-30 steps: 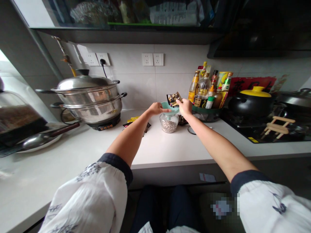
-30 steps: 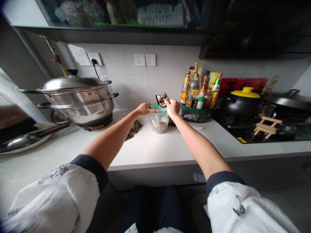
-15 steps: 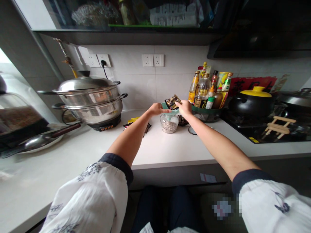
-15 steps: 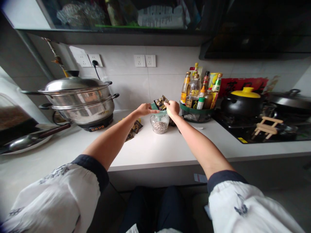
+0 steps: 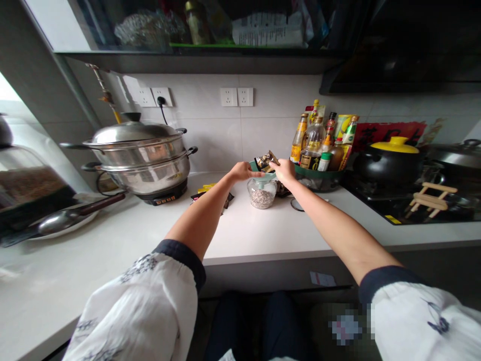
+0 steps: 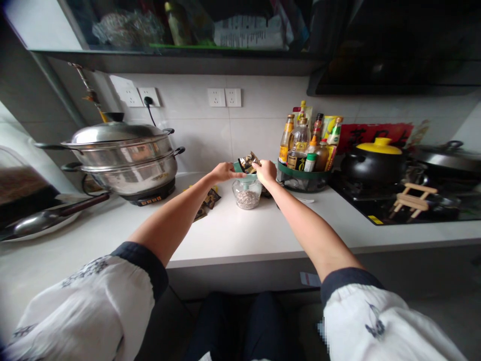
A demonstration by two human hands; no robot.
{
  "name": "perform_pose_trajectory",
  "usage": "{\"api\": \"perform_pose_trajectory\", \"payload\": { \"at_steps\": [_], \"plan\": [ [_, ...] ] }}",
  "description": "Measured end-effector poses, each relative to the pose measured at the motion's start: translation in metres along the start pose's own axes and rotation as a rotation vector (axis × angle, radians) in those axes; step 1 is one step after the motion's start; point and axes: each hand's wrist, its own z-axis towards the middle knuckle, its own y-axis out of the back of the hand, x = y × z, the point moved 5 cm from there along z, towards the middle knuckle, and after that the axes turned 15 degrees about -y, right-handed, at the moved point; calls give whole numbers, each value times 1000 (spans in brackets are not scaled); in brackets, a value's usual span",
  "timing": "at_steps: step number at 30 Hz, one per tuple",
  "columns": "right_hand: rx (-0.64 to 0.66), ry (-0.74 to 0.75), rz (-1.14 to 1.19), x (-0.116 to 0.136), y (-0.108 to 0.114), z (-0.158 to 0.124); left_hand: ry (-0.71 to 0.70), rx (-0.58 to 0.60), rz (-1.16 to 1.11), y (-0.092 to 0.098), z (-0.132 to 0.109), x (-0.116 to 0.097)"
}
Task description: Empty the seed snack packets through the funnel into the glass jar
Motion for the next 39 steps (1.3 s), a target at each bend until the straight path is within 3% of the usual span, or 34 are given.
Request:
{"api": "perform_pose_trajectory", "payload": {
  "at_steps": [25,34,39],
  "plan": [
    [-22,21,167,-4,3,11,-29,13,-3,-1,2,3],
    [44,31,220,-3,3,14,-32,7,-27,-4,4,9],
    [-26,45,236,-3,7,15,-35,11,-45,-4,4,9]
  ]
}}
